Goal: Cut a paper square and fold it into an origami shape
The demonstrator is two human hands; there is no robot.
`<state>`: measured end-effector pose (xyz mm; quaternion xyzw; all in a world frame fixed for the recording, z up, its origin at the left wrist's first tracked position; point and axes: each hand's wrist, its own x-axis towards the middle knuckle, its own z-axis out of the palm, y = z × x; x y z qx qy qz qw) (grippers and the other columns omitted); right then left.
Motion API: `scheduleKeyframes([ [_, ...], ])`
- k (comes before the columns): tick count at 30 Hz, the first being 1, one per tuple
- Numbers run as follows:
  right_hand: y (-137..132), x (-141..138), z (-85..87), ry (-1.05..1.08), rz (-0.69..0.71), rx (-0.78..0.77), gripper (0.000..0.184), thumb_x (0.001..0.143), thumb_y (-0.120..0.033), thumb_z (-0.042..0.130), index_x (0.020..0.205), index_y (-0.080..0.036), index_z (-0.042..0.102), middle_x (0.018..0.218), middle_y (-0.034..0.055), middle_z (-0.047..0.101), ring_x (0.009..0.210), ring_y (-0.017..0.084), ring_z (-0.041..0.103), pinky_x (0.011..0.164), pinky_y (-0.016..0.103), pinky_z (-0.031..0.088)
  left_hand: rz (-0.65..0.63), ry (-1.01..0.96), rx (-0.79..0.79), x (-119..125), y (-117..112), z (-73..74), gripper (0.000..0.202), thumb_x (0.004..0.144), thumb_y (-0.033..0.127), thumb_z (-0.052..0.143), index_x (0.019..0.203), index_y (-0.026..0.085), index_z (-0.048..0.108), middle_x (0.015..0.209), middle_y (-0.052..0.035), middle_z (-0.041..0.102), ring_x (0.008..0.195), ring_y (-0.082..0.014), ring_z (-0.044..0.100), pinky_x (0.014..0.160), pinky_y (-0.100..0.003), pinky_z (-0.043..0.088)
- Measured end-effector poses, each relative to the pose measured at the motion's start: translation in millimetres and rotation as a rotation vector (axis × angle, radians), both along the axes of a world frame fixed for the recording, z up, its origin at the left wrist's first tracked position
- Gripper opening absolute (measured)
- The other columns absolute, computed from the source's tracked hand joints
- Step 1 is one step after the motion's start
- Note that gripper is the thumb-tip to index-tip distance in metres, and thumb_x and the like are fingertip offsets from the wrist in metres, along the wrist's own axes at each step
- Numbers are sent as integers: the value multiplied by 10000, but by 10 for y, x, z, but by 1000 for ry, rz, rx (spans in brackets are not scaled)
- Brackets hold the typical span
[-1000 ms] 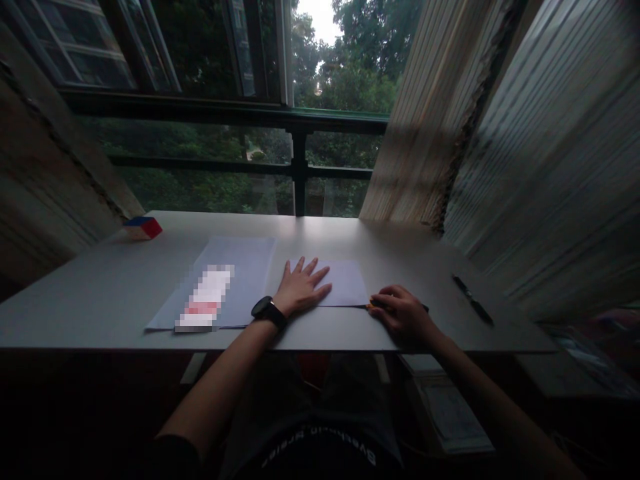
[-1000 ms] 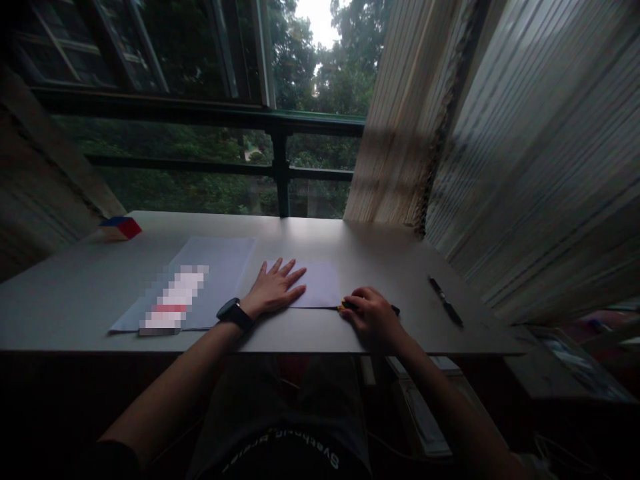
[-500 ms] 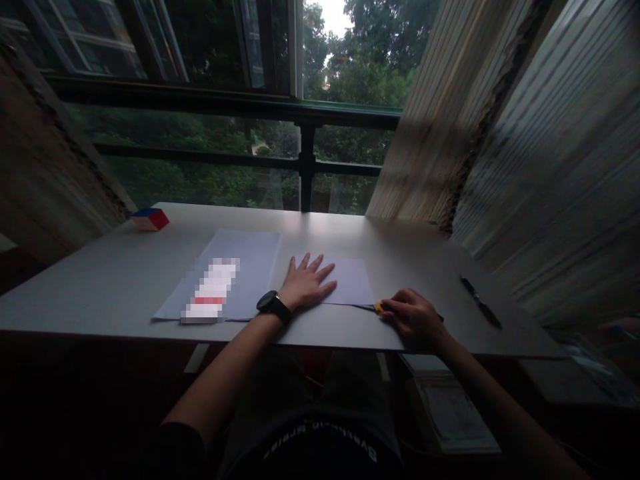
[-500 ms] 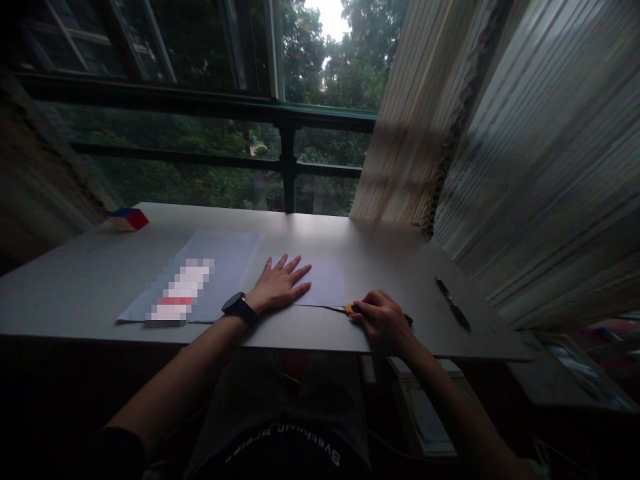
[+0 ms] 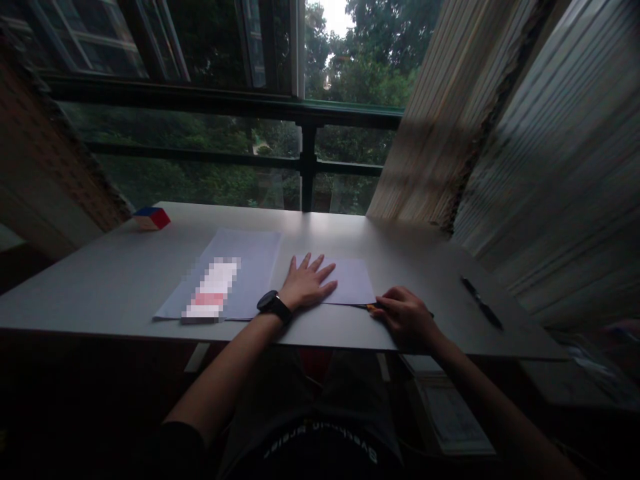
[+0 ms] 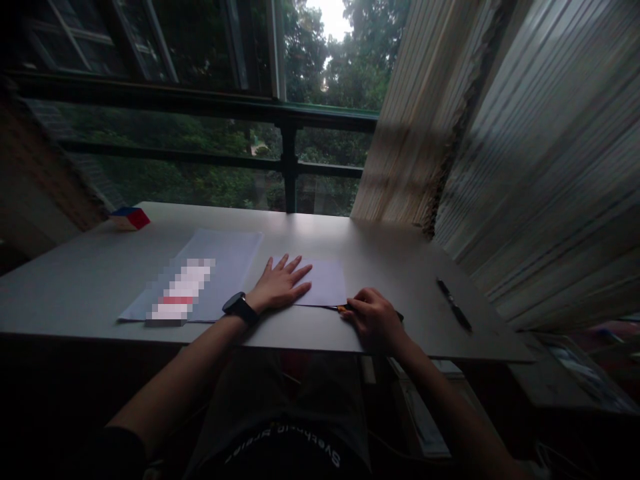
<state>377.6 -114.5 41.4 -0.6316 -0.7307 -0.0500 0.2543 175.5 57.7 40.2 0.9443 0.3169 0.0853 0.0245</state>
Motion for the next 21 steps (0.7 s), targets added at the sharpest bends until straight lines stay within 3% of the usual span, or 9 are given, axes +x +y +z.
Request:
scheduleKeyframes([
  [7,-3,-4,6,-44,7,8,236,809,-355,511,833,-188,675,739,72,542,697,170,483,608,284,397,14,11,-21,3,-18,25,619,799,647,175,1348,373,252,1453,2,199,1312,-328,125,1005,-571,55],
  [21,-9,-34,21,-55,4,-17,243,813,-348,507,905,-199,674,755,74,551,711,176,491,615,287,400,12,-1,-33,-3,-22,29,596,806,625,203,1343,373,267,1450,8,211,1310,-328,135,1005,-568,48],
])
